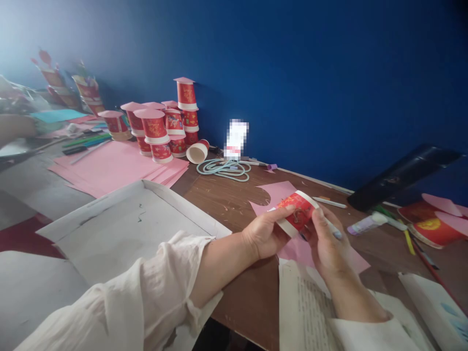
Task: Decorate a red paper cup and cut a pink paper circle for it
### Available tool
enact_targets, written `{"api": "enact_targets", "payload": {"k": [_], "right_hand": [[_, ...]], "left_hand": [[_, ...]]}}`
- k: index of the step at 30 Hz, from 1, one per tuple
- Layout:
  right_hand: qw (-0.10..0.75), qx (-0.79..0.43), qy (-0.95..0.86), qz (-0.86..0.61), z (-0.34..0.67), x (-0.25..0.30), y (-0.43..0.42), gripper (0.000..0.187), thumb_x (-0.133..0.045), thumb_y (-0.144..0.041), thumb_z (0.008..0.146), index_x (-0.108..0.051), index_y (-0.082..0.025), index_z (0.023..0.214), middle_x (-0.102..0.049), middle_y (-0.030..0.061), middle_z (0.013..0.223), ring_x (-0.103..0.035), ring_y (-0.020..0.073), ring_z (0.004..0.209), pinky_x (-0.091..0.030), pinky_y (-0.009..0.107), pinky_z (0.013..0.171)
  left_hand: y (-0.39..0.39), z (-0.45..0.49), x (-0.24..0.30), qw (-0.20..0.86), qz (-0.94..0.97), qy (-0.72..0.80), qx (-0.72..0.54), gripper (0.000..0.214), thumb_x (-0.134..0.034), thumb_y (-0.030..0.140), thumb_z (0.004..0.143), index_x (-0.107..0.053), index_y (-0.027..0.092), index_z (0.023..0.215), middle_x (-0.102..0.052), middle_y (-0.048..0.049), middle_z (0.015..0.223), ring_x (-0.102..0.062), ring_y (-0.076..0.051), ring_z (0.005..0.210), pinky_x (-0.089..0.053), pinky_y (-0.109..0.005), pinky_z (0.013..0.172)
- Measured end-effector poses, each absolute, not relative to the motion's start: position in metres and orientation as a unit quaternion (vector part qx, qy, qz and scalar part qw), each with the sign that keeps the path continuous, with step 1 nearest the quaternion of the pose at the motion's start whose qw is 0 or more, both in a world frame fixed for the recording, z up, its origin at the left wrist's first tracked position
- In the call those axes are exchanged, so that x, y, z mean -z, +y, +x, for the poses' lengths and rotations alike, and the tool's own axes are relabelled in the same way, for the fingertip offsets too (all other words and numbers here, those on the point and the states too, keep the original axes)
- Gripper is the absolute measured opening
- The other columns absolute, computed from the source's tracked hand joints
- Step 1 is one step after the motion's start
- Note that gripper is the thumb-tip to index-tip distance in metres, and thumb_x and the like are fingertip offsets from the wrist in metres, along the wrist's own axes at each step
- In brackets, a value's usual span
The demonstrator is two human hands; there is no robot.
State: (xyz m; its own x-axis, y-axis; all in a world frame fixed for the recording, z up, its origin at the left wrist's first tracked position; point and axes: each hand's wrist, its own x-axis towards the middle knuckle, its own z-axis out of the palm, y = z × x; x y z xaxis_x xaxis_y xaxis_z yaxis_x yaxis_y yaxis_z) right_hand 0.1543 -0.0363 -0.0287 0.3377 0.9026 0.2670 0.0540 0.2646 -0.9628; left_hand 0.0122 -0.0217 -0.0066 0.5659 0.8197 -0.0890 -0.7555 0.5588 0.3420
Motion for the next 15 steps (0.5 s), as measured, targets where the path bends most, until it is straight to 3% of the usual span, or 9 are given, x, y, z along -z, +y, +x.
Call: {"api": "enact_targets", "payload": {"k": [3,8,12,15], "right_hand": [[0.619,-0.453,-0.448,-0.459,0.146,0.027,-0.037,0.044,-0.071,-0.056,0.082,-0.070,-0.023,0.112,-0.075,0.0065,0.107,-0.071,0.0232,0.095,-0.057,0.040,0.084],[0.651,-0.494,-0.385,-0.429,0.137,0.019,-0.038,0.032,-0.076,-0.045,0.081,-0.073,-0.025,0.106,-0.076,0.0018,0.105,-0.071,0.0194,0.093,-0.056,0.036,0.087],[0.667,-0.504,-0.363,-0.411,0.145,0.017,-0.031,0.035,-0.070,-0.052,0.083,-0.074,-0.023,0.103,-0.076,0.0031,0.101,-0.070,0.0213,0.094,-0.056,0.037,0.085],[0.671,-0.513,-0.339,-0.415,0.154,0.016,-0.027,0.037,-0.068,-0.056,0.082,-0.074,-0.024,0.100,-0.075,0.0019,0.092,-0.069,0.0195,0.081,-0.056,0.035,0.074]], "left_hand": [[-0.022,0.012,0.007,0.880,0.107,0.125,-0.446,0.025,-0.071,0.034,0.084,-0.071,0.011,0.094,-0.072,-0.0069,0.089,-0.064,-0.016,0.083,-0.044,-0.030,0.095],[-0.023,0.012,0.006,0.886,0.104,0.125,-0.435,0.036,-0.067,0.045,0.087,-0.071,0.011,0.098,-0.072,-0.0095,0.096,-0.064,-0.019,0.089,-0.045,-0.031,0.094],[-0.025,0.014,0.005,0.883,0.100,0.152,-0.433,0.029,-0.066,0.039,0.088,-0.072,0.011,0.096,-0.071,-0.0086,0.090,-0.063,-0.017,0.085,-0.047,-0.030,0.090],[-0.028,0.016,0.007,0.881,0.127,0.157,-0.427,0.020,-0.070,0.026,0.084,-0.072,0.009,0.093,-0.069,-0.0080,0.084,-0.063,-0.015,0.079,-0.048,-0.028,0.088]]}}
